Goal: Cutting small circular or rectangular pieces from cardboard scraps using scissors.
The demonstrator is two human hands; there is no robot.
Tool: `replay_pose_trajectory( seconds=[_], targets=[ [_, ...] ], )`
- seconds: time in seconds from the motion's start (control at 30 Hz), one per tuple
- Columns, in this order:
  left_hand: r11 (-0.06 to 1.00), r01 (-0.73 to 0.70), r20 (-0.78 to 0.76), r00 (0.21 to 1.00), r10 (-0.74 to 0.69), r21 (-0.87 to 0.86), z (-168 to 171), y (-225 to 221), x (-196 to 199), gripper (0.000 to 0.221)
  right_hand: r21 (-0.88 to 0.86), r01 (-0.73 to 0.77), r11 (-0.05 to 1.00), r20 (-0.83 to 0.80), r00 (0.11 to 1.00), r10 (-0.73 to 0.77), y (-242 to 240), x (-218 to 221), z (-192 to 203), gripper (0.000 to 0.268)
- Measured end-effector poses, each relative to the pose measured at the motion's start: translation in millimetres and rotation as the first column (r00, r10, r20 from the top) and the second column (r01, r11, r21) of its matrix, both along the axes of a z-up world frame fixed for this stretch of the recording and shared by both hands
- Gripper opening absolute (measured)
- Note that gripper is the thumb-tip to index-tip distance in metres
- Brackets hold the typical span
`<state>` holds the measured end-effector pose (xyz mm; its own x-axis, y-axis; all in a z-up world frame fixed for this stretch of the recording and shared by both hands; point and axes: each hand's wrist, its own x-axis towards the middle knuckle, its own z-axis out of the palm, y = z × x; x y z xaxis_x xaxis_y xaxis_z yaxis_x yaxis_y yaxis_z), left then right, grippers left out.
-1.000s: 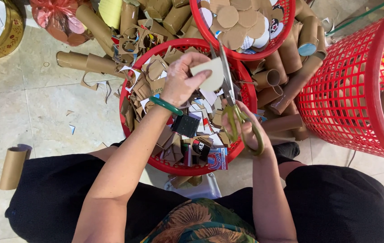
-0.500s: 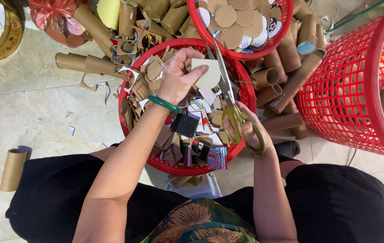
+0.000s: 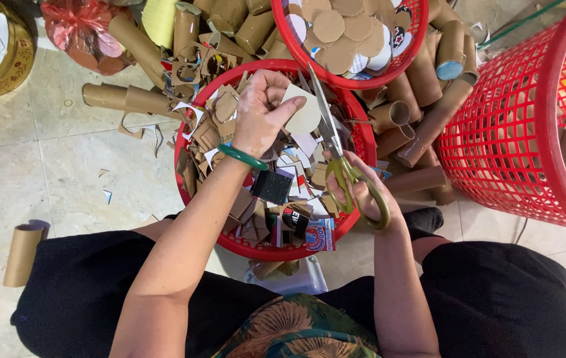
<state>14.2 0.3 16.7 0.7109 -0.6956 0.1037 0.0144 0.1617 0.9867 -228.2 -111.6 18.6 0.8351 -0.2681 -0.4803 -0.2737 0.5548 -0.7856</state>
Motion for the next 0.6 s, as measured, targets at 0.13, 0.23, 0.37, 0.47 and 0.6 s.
replay_pose_trajectory(
  seconds=[0.13,0.23,0.37,0.47,0.6],
  targets=[
    [0.995,0.096,-0.054,0.994,-0.096,-0.004,7,-3,-6,0.032,-0.412,-0.060,0.909,0.170,0.975,0.141,15,4,31,0.124],
    [0.996,0.090,-0.071,0.993,-0.090,-0.010,8,-3,-7,0.029,-0.322,-0.034,0.946,0.187,0.977,0.099,17,2,29,0.122],
    [0.996,0.085,-0.033,0.996,-0.086,-0.032,11,-1,-5,0.027,-0.360,0.007,0.933,0.188,0.980,0.065,18,3,30,0.120],
    [0.998,0.048,-0.029,0.998,-0.049,-0.041,7,-3,-4,0.023,-0.342,-0.024,0.940,0.173,0.981,0.088,18,6,38,0.120],
    [0.997,0.001,-0.236,0.972,-0.019,-0.073,1,-6,-9,0.023,-0.324,-0.004,0.946,0.143,0.988,0.054,18,7,35,0.123]
  ],
)
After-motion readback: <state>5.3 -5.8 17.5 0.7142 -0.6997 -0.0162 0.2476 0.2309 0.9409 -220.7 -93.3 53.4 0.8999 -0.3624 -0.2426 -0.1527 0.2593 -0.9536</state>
